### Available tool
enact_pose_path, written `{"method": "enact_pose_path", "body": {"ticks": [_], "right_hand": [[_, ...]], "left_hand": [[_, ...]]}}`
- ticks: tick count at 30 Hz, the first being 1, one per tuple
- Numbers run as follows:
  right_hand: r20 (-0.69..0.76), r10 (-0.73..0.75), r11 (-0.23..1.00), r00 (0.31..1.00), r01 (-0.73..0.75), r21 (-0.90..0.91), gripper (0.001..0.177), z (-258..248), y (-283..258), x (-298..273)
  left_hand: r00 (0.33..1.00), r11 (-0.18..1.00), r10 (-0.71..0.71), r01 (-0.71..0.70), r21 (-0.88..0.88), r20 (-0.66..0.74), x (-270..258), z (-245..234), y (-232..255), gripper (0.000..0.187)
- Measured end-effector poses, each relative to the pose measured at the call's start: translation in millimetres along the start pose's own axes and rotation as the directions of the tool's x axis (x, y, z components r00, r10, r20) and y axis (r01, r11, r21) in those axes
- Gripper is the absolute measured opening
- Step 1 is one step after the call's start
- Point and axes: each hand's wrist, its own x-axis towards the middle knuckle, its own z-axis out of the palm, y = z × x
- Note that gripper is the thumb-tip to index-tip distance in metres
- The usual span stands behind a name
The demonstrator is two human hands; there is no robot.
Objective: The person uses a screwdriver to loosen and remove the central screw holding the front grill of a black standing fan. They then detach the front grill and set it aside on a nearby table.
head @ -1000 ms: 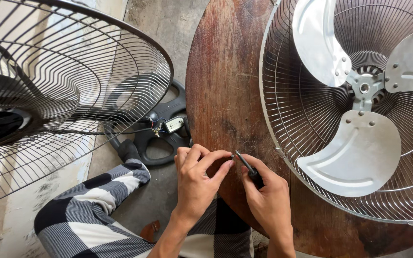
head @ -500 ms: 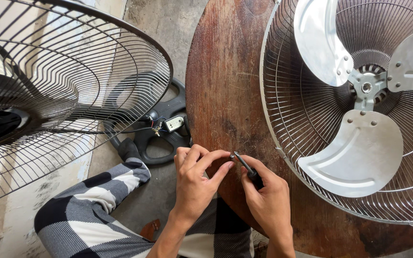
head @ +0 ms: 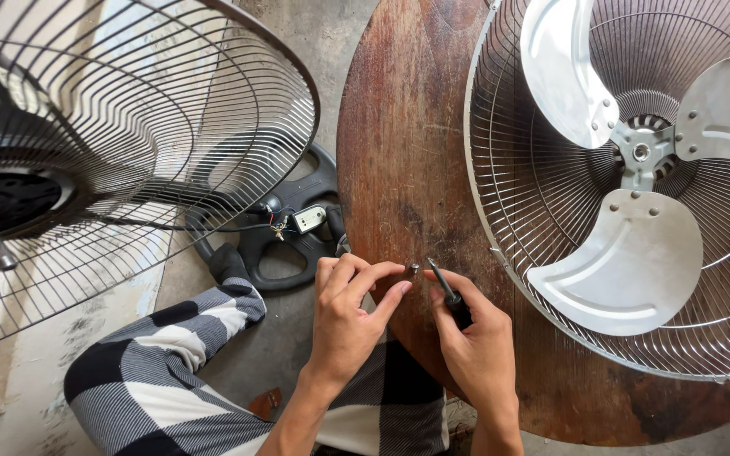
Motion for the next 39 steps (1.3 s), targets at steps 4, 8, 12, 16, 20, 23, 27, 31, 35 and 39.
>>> {"method": "enact_pose_path", "body": {"ticks": [4, 8, 12, 16, 20, 23, 27, 31, 35, 39], "right_hand": [[-0.030, -0.049, 0.998, 0.998, 0.050, 0.027, 0.025, 2, -5, -11], [-0.025, -0.018, 0.999, 1.000, 0.019, 0.049, 0.026, 8, -18, -26], [-0.008, -0.112, 0.994, 0.994, 0.112, 0.020, 0.030, 21, -34, -44], [0.077, -0.162, 0.986, 0.984, 0.157, 0.062, 0.036, 36, -50, -58], [0.150, -0.226, 0.972, 0.963, 0.212, 0.107, 0.043, 55, -60, -71], [0.205, -0.339, 0.937, 0.918, 0.312, 0.154, 0.043, 71, -65, -80], [0.311, -0.258, 0.964, 0.915, 0.221, 0.150, 0.047, 92, -76, -92], [0.400, -0.270, 0.957, 0.876, 0.201, 0.207, 0.046, 112, -88, -98], [0.459, -0.271, 0.955, 0.846, 0.178, 0.237, 0.046, 129, -97, -99], [0.491, -0.242, 0.958, 0.837, 0.128, 0.255, 0.048, 141, -102, -98]], "left_hand": [[0.999, 0.999, 0.007, -0.010, -0.042, -0.053, -6, -11, 0, 0.019], [0.995, 0.998, 0.008, -0.014, -0.063, -0.095, -14, -30, -1, 0.016], [0.988, 0.996, 0.023, -0.036, -0.085, -0.156, -25, -52, -6, 0.013], [0.974, 0.995, 0.016, -0.038, -0.092, -0.227, -35, -79, -12, 0.011], [0.958, 0.994, -0.008, -0.024, -0.108, -0.287, -47, -107, -20, 0.009], [0.943, 0.990, -0.045, -0.002, -0.142, -0.331, -55, -126, -27, 0.009], [0.918, 0.990, -0.066, 0.012, -0.138, -0.391, -63, -146, -36, 0.010], [0.896, 0.984, -0.125, 0.058, -0.166, -0.426, -69, -163, -45, 0.010], [0.878, 0.979, -0.149, 0.066, -0.194, -0.455, -72, -172, -54, 0.011], [0.868, 0.972, -0.170, 0.070, -0.225, -0.466, -72, -180, -62, 0.012]]}}
